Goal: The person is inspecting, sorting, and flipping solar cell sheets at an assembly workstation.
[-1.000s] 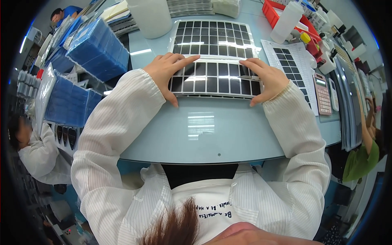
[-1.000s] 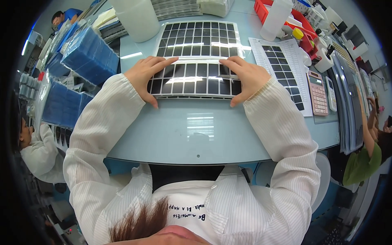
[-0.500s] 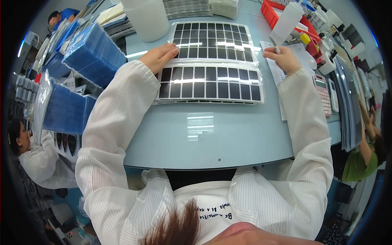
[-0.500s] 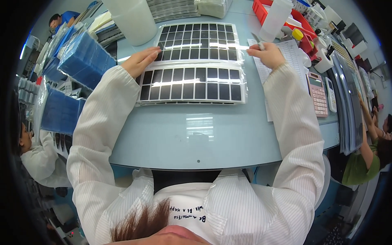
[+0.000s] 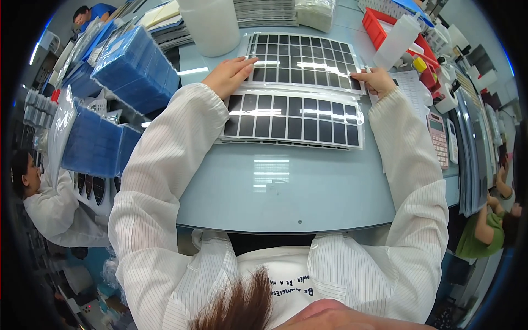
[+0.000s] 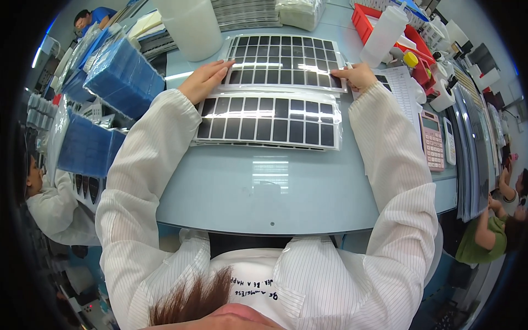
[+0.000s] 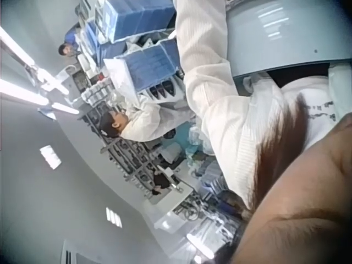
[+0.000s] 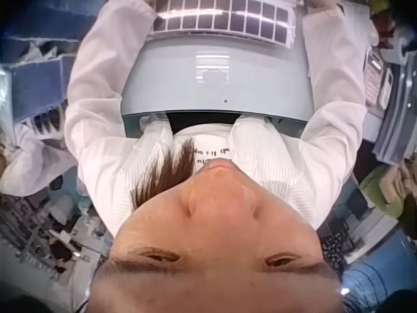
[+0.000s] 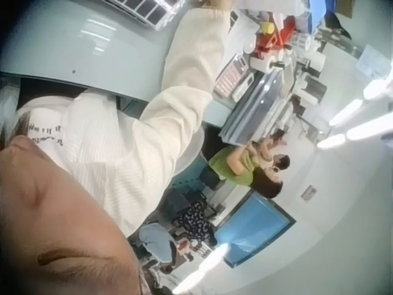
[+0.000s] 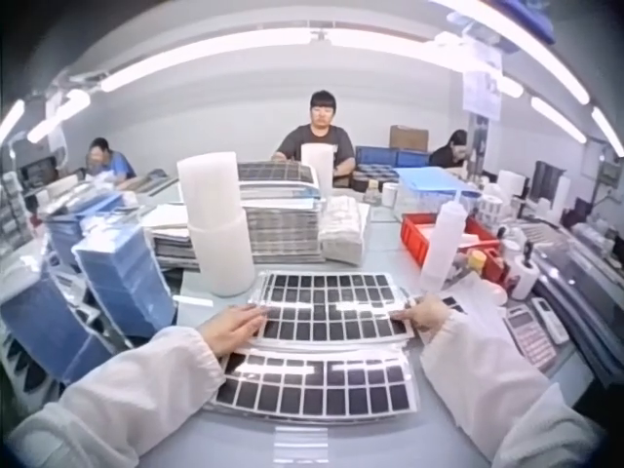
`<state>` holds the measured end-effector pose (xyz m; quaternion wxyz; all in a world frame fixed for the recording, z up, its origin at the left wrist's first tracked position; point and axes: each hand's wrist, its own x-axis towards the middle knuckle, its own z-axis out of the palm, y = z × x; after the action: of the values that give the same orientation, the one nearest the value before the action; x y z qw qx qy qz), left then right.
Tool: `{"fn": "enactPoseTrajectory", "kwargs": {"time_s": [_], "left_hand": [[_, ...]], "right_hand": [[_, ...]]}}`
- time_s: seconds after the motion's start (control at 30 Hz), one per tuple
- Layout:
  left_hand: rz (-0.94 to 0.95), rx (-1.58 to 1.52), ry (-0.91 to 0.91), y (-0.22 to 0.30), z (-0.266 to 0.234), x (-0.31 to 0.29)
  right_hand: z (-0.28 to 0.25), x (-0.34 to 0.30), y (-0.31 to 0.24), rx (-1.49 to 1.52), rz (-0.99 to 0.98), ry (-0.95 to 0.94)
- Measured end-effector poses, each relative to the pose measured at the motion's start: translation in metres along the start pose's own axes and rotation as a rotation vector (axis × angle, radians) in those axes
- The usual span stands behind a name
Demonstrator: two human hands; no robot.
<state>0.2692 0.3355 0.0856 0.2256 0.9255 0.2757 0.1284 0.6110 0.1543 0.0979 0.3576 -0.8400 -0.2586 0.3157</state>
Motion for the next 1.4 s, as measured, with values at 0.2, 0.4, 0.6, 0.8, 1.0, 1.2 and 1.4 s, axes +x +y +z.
{"fn": "enactPoseTrajectory", "kwargs": {"time_s": [0.2, 0.4, 0.6, 0.8, 1.0, 1.2, 1.4], "left_hand": [[-0.049, -0.164, -0.141, 0.007, -0.002, 0.006], [-0.106, -0.246, -0.164, 0.008, -0.001, 0.01], [-0.082, -0.437, -0.165, 0.005, -0.001, 0.016], [-0.107, -0.445, 0.183, 0.007, -0.021, 0.024], [-0.084, -0.729, 0.326, 0.044, -0.035, 0.003], [0.065, -0.959, 0.483, 0.08, -0.07, -0.083], [0.061, -0.921, 0.361, 0.096, -0.049, -0.199]], "right_hand": [[-0.009, 0.001, -0.004, -0.028, 0.07, 0.071], [-0.016, 0.008, -0.004, 0.301, 0.043, 0.041], [-0.014, 0.022, -0.002, 0.426, -0.132, -0.054], [-0.035, -0.046, -0.041, 0.66, -0.51, -0.053], [-0.05, -0.119, -0.068, 0.37, -0.989, 0.036], [-0.027, -0.19, -0.043, 0.657, -0.856, 0.073], [0.009, -0.245, 0.035, 0.421, -0.561, -0.138]]}}
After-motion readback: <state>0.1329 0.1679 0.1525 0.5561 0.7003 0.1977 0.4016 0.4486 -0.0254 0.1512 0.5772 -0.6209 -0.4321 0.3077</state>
